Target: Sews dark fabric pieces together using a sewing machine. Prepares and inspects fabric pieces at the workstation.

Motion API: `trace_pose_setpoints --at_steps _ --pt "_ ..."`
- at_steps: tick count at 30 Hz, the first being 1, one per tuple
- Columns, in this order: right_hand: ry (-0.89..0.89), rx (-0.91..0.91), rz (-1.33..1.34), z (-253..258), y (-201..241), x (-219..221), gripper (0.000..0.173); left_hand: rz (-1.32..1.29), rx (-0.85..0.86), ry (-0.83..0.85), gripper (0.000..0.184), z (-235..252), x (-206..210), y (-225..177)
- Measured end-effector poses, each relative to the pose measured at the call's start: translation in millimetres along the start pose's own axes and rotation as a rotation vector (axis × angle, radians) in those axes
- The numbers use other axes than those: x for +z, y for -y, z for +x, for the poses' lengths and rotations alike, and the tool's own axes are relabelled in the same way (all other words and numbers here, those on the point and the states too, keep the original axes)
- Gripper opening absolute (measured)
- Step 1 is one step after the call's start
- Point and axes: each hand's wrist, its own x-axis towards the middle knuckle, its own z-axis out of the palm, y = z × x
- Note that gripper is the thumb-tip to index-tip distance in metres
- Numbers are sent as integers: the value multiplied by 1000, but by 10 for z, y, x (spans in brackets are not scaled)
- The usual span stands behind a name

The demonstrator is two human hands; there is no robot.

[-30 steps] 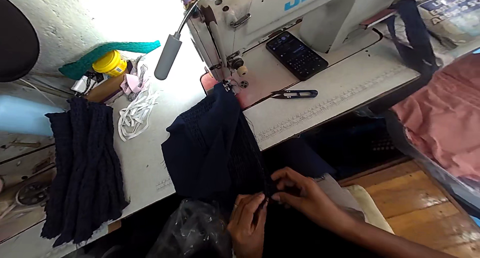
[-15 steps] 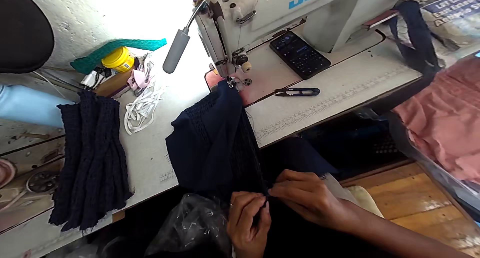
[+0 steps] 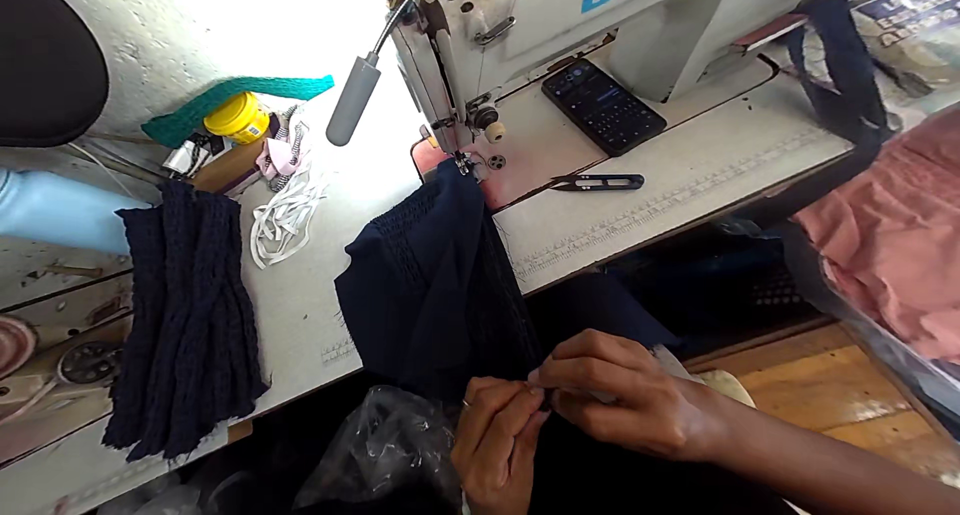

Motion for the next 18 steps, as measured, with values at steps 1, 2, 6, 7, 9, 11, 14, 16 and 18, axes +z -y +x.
trace_pose_setpoints --at_steps 1,2,6,7,9,11,14,16,18 --pt "7 -4 13 17 -11 -2 13 11 2 1 17 13 3 -7" --pt "10 -5 22 31 -22 -1 14 22 6 3 18 24 3 -11" --pt "-13 20 -4 37 -39 27 8 43 22 19 18 40 -13 -1" --pt "-17 30 -14 27 -34 35 8 41 23 23 18 39 -14 2" --pt "-18 47 -21 -6 -21 41 10 19 20 39 18 28 -18 14" --pt "-28 69 -28 -45 0 38 10 -27 10 56 19 -9 -59 49" --pt "-40 110 -36 -120 26 26 12 152 -13 74 19 -33 -281 184" --pt "-44 148 -30 -203 45 54 12 413 -17 169 23 15 -475 340" --pt "-36 187 -22 -274 50 96 11 570 -24 259 30 50 -582 498"
